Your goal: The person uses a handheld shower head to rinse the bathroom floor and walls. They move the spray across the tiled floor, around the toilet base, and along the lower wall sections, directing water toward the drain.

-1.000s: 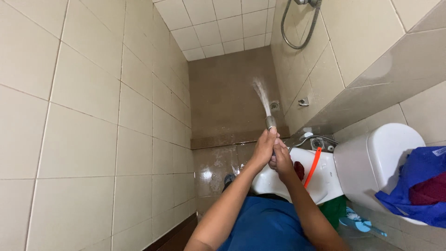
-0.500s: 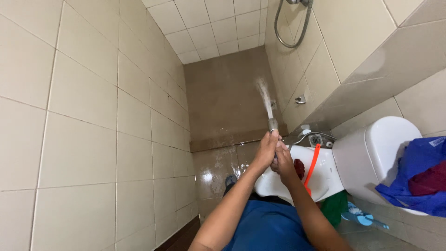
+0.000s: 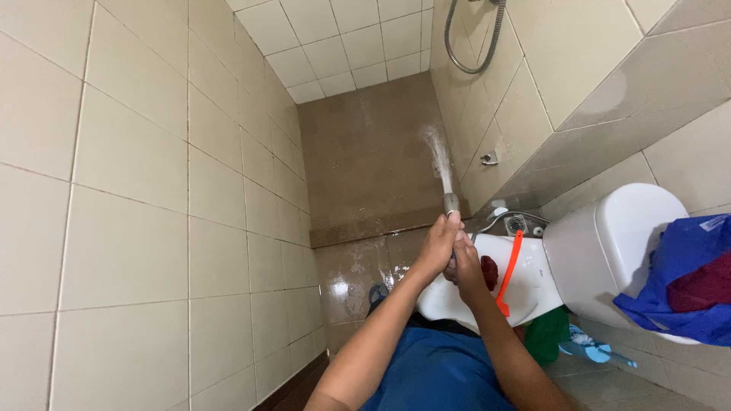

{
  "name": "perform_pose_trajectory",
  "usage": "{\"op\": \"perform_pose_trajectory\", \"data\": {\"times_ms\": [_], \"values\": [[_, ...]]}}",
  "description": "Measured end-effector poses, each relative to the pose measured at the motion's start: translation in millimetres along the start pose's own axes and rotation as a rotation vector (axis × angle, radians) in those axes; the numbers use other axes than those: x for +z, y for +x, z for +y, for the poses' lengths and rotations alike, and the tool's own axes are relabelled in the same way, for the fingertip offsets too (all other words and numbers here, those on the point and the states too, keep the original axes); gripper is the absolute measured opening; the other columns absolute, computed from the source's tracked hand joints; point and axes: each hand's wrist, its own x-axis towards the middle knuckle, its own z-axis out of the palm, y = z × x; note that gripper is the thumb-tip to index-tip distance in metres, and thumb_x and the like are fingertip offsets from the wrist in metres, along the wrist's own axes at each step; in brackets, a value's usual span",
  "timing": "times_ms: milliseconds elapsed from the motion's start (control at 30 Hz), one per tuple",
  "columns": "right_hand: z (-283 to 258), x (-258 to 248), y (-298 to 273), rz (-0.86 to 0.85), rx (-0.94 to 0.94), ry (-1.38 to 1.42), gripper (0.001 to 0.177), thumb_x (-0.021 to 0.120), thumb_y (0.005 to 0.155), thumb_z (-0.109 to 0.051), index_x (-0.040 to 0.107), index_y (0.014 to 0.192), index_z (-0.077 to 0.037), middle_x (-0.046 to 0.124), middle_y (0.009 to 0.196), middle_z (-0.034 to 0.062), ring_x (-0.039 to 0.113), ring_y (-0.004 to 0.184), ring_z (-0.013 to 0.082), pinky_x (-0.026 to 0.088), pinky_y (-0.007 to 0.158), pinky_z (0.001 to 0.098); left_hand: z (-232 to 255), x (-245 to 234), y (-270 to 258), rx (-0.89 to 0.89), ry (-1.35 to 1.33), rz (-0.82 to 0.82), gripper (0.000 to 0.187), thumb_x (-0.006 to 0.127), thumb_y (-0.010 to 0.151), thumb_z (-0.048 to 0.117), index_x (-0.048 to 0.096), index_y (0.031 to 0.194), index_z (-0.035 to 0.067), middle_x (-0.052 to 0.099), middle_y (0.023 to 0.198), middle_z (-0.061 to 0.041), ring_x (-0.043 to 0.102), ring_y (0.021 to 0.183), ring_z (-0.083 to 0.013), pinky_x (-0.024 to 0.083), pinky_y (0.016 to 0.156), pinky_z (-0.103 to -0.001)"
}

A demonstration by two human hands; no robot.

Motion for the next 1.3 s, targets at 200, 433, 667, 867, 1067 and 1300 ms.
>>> {"op": "perform_pose_trajectory", "data": {"times_ms": [200, 433, 667, 867, 1067, 1300], "values": [[2.9, -3.7, -0.6, 0.013, 0.0, 0.07, 0.042, 0.046, 0.103, -0.054, 0.051, 0.113, -0.014, 0.038, 0.058, -0.0082, 0.03, 0.042, 0.0023, 0.022, 0.037, 0.0211, 12.6, 2.4, -3.8, -0.067, -0.048, -0.019, 0.063, 0.04, 0.102, 0.062, 0.058, 0.11, 0.003, 0.073, 0.086, -0.011, 0.068, 0.081, -0.0192, 0.054, 0.074, -0.034], [3.5, -4.2, 0.7, 0.027, 0.021, 0.023, 0.042, 0.043, 0.101, -0.054, 0.053, 0.112, -0.015, 0.038, 0.056, -0.0073, 0.031, 0.04, 0.0034, 0.022, 0.035, 0.023, 5.1, 1.7, -4.1, -0.089, 0.051, -0.011, 0.063, 0.036, 0.104, 0.062, 0.06, 0.11, 0.004, 0.071, 0.089, -0.009, 0.068, 0.087, -0.0193, 0.054, 0.078, -0.034], [9.0, -8.4, -2.2, -0.02, -0.005, 0.087, 0.04, 0.045, 0.104, -0.052, 0.048, 0.106, -0.012, 0.038, 0.056, -0.0071, 0.03, 0.04, 0.0029, 0.021, 0.035, 0.0219, 2.1, 4.6, -4.9, -0.057, 0.005, -0.002, 0.063, 0.04, 0.102, 0.062, 0.059, 0.108, 0.003, 0.073, 0.087, -0.011, 0.068, 0.08, -0.0193, 0.055, 0.068, -0.034], [7.1, -8.9, -5.8, -0.012, -0.016, 0.076, 0.038, 0.043, 0.104, -0.051, 0.051, 0.107, -0.014, 0.038, 0.056, -0.0079, 0.03, 0.04, 0.0024, 0.022, 0.035, 0.0215, 18.1, 6.4, -11.9, -0.119, -0.022, -0.042, 0.064, 0.037, 0.1, 0.065, 0.057, 0.11, 0.005, 0.072, 0.086, -0.01, 0.068, 0.076, -0.0178, 0.055, 0.064, -0.032], [-3.6, -5.7, -16.0, -0.005, -0.013, 0.079, 0.041, 0.044, 0.104, -0.053, 0.052, 0.112, -0.014, 0.035, 0.055, -0.0092, 0.027, 0.039, 0.002, 0.021, 0.035, 0.021, 10.4, 8.7, -12.9, -0.059, -0.074, -0.084, 0.066, 0.038, 0.101, 0.066, 0.056, 0.111, 0.003, 0.072, 0.087, -0.011, 0.068, 0.078, -0.0173, 0.055, 0.068, -0.031], [-15.2, 0.5, -24.2, 0.012, -0.022, 0.077, 0.047, 0.045, 0.099, -0.053, 0.052, 0.129, -0.018, 0.036, 0.056, -0.0101, 0.027, 0.039, 0.0004, 0.02, 0.035, 0.0199, 9.5, 11.8, -13.5, -0.02, -0.054, -0.074, 0.065, 0.039, 0.103, 0.064, 0.058, 0.11, 0.002, 0.073, 0.086, -0.01, 0.068, 0.08, -0.0176, 0.055, 0.075, -0.031]]}}
